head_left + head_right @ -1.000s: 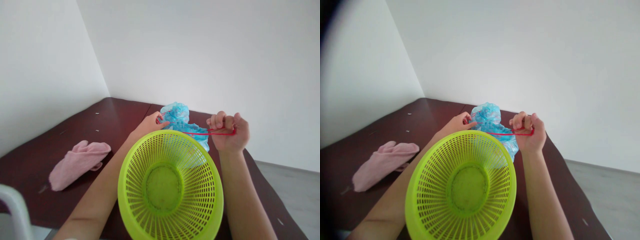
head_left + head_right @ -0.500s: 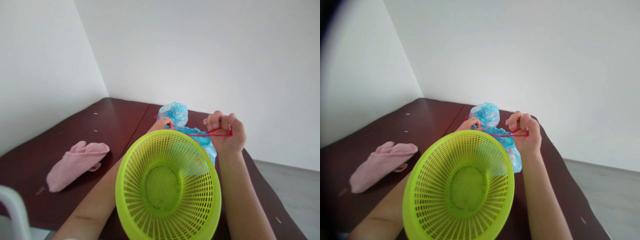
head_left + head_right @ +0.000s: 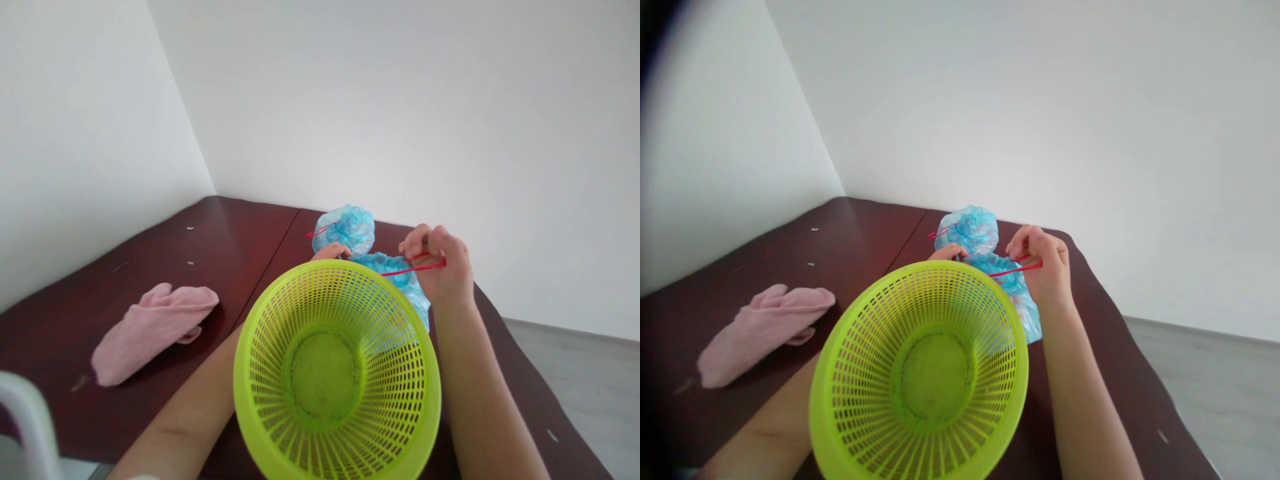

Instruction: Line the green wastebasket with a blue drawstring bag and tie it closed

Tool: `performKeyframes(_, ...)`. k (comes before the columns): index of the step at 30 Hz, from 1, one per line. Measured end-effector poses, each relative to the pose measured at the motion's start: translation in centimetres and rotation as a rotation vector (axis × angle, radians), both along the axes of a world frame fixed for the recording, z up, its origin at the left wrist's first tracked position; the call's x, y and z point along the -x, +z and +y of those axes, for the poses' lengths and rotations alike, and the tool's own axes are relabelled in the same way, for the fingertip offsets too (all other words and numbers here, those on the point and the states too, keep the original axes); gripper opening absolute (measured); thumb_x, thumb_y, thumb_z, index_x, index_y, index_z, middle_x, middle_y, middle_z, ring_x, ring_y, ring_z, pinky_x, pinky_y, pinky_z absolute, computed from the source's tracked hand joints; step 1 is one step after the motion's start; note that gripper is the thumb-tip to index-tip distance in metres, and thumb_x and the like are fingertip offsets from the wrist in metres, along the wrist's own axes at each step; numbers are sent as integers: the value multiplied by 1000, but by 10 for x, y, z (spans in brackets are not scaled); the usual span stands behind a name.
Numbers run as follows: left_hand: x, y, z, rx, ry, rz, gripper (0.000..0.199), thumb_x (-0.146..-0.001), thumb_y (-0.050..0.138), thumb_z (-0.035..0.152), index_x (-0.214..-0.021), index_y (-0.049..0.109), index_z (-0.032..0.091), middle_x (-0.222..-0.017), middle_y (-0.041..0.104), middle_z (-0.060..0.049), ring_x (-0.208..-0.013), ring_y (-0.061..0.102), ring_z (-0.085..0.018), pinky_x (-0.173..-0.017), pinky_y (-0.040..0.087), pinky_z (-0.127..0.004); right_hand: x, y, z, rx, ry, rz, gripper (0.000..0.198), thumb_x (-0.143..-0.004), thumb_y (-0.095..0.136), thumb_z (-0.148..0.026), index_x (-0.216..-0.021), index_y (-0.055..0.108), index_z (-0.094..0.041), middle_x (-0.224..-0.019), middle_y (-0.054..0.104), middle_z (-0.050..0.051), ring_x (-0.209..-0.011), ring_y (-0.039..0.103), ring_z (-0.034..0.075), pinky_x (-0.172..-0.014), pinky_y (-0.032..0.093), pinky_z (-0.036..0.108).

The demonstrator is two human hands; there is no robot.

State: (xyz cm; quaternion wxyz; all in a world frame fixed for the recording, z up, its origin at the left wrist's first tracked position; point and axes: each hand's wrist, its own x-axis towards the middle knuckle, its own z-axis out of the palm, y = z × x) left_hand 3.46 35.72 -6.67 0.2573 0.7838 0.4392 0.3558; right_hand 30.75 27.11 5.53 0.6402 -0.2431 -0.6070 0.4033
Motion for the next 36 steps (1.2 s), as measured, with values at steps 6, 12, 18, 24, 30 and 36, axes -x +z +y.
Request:
performKeyframes(6,15,10,-9,28,59,-289,24,-111,76,42,-117,58,27,-89,69,3,-71,57,-16,-67,45,-30,-9,-38,29,58,-294,-569,43,-93,90,-50,-79,55,-29,-92,74,6,-94,72,28,-90,59,47)
performKeyframes(12,14,29,-10,159,1,-636,53,-95,95,58,-119,58,28,-100,83,-2,-73,69,-17,-67,51,-27,-8,-67,43,146,-330,-855,45,-90,81,-41,-133,75,-29,-120,86,13,-111,79,37,-99,60,53)
performKeyframes(18,26,40,-6,-28,209,-761,21,-104,85,38,-113,73,24,-95,76,0,-82,66,-18,-75,53,-28,-28,-58,56,101,-423,-864,23,-98,66,-41,-102,83,-25,-93,83,8,-85,73,30,-80,52,43)
performKeyframes(24,55,46,-3,-306,409,-647,15,-108,72,24,-117,84,24,-109,83,-4,-94,71,-22,-91,56,-34,-62,-49,63,45,-728,-709,30,-92,65,-36,-109,86,-23,-95,84,8,-83,72,28,-78,52,41)
performKeyframes(30,65,54,-4,-342,411,-730,15,-104,76,27,-116,84,25,-118,87,-6,-110,78,-25,-102,61,-37,-75,-44,64,23,-808,-565,34,-92,68,-36,-121,79,-23,-102,82,8,-77,70,25,-75,58,42)
performKeyframes(36,55,71,-21,-107,222,-876,20,-99,84,31,-118,85,26,-113,86,-3,-94,75,-20,-84,62,-30,-43,-19,29,-317,-647,-567,88,-78,75,-21,-165,59,-29,-163,68,18,-143,74,36,-123,61,64)
